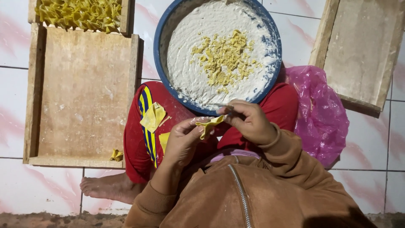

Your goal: Manually assembling small dumplings by placing filling onto dough wrappers and folding them into shape.

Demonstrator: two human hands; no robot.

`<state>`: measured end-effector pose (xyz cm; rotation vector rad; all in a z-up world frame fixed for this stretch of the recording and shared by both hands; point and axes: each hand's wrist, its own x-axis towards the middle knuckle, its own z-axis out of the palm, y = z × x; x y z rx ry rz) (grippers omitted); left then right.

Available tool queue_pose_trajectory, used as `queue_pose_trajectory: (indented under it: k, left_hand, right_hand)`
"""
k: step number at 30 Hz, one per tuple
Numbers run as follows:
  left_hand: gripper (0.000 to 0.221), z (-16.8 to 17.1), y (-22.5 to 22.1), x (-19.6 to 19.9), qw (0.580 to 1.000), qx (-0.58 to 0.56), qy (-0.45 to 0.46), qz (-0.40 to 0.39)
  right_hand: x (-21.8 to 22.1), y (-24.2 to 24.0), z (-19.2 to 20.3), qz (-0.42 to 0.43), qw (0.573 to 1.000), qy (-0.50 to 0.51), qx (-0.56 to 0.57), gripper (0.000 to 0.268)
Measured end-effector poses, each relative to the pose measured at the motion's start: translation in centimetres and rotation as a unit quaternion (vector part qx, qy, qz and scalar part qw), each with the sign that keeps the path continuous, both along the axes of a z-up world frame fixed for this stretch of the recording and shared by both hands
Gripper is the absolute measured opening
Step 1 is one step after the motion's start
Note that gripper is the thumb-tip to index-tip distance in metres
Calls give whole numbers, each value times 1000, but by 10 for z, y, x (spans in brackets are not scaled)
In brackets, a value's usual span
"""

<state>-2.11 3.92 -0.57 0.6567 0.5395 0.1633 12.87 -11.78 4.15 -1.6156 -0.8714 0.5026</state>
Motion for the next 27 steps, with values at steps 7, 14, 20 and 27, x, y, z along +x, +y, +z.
queue_pose_trajectory:
  k: [7, 14, 20, 27]
  left_hand:
    - [28, 16, -8, 8, 998, 62, 21, -4]
    - [19, 20, -10, 10, 953, 298, 2, 52]
    - [28, 19, -18, 5, 861, 503, -33, 73]
    - [25, -5, -30, 2, 825, 558, -39, 86]
  right_hand:
    - [-12, -2, -14, -46, 989, 141, -27, 9]
    - [-24, 12, 17, -49, 998, 13, -36, 12]
    - [-30, 23, 9, -105, 987, -115, -46, 11]
    - [-34, 31, -1, -138, 978, -153, -40, 11]
